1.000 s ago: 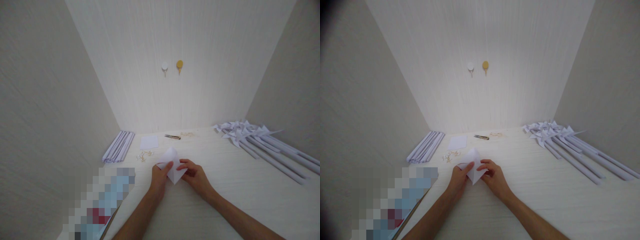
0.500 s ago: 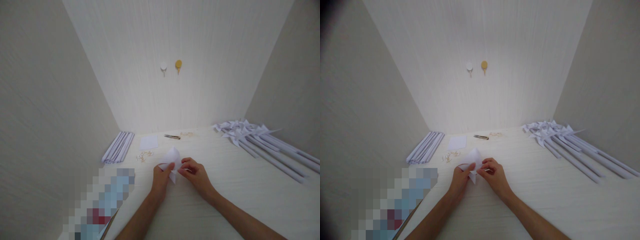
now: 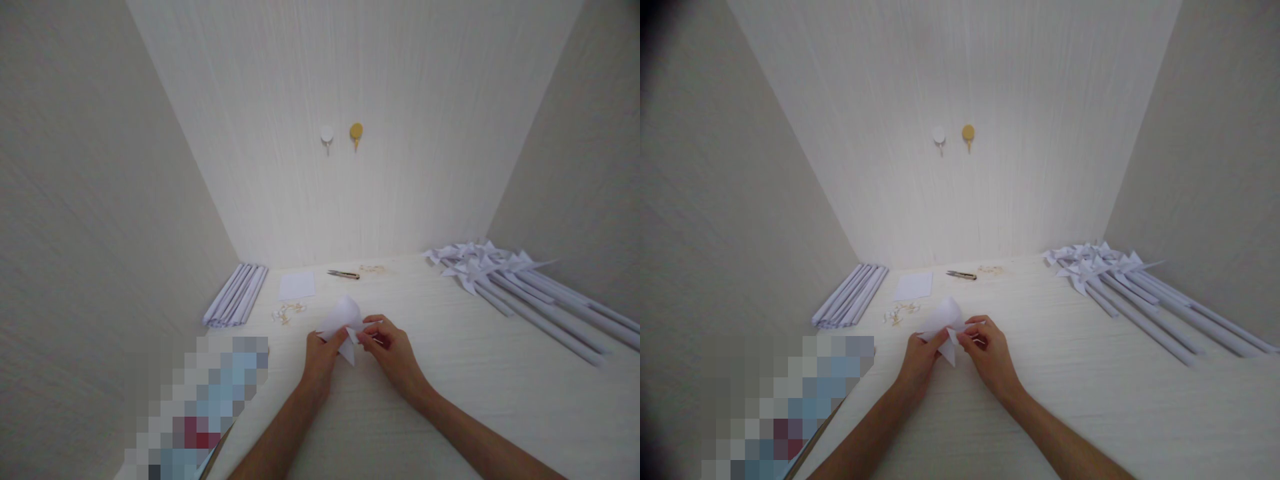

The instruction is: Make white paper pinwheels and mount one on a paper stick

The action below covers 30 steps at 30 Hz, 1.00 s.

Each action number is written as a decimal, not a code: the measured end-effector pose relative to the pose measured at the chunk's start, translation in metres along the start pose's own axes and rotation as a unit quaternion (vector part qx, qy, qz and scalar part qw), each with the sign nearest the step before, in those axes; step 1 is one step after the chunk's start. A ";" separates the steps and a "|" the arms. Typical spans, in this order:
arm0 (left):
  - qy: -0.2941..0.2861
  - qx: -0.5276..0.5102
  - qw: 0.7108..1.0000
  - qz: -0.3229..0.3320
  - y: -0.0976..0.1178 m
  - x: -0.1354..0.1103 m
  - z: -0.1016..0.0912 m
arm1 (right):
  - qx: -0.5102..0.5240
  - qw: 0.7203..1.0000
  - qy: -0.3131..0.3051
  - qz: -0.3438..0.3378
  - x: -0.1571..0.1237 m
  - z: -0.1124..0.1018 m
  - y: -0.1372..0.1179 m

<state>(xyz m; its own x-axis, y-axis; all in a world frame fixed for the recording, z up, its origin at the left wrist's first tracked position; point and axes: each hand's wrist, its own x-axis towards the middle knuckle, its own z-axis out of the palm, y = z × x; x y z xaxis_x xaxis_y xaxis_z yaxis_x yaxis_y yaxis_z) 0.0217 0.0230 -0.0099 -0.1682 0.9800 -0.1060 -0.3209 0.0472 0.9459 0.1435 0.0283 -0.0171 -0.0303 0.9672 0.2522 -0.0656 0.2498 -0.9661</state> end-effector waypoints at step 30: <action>-0.040 0.033 0.999 0.005 0.001 -0.004 0.003 | -0.036 0.999 0.039 -0.001 0.000 0.001 -0.001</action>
<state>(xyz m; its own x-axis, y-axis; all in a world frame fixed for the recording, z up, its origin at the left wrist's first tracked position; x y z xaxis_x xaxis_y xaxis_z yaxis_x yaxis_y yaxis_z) 0.0243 0.0199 -0.0079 -0.0944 0.9928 -0.0741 -0.2571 0.0476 0.9652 0.1423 0.0279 -0.0158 0.0472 0.9664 0.2526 0.0061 0.2526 -0.9676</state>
